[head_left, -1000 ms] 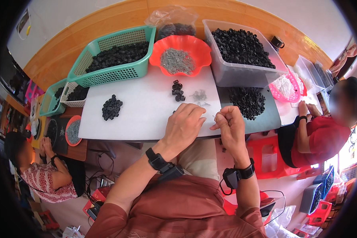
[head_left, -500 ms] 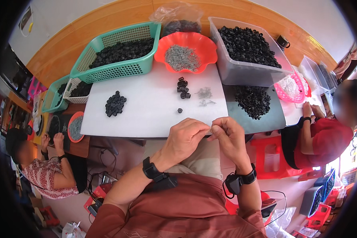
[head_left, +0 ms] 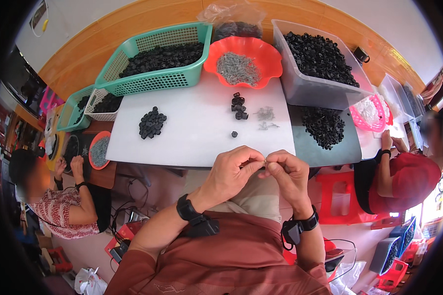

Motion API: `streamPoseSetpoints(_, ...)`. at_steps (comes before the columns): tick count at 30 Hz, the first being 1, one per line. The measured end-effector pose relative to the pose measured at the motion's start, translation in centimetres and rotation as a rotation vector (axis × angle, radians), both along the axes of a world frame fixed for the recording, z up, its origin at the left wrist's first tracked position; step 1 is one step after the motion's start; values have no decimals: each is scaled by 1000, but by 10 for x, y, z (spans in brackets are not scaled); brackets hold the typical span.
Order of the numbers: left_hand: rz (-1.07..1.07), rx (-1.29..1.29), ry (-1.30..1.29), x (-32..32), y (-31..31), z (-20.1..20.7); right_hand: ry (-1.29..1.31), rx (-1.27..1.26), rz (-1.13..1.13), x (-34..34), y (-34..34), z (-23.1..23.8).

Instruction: Manually assembling small black plastic or rubber components, likely for footwear, by inserting a small metal or plastic pin into a base piece.

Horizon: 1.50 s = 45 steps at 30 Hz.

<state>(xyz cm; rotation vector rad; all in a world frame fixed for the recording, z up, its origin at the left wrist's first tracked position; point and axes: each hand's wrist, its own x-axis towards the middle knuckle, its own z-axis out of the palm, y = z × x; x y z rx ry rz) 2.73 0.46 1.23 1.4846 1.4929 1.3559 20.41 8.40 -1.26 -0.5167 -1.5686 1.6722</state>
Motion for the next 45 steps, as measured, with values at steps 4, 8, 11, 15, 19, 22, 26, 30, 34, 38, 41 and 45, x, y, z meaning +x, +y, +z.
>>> streamPoseSetpoints(4,59,115,179,-9,3,4,-1,50,-57,-6,-1,-3)
streamPoseSetpoints(8,290,287,563,-32,13,-5,3,75,-115,-5,1,-3)
streamPoseSetpoints(11,317,215,639,-43,20,-11,-9,99,-125,-6,3,-2)
streamPoseSetpoints(15,255,137,652,-48,24,-11,-27,105,-138,-8,5,0)
streamPoseSetpoints(19,227,80,576,-47,23,-8,-43,59,-155,-15,4,5)
streamPoseSetpoints(22,209,75,418,-41,19,-4,-68,94,-144,-22,6,7)
streamPoseSetpoints(26,174,99,306,-33,16,-2,-65,121,-137,-30,7,5)
streamPoseSetpoints(30,143,70,289,-28,12,2,-97,140,-122,-35,5,6)
streamPoseSetpoints(34,124,145,250,-26,10,-4,-117,156,-129,-36,4,5)
streamPoseSetpoints(38,133,188,269,-26,9,-5,-199,256,-156,-36,4,7)
streamPoseSetpoints(41,130,236,329,-27,9,-4,-272,380,-181,-35,4,12)
streamPoseSetpoints(45,137,304,456,-27,8,-4,-335,504,-188,-35,5,19)
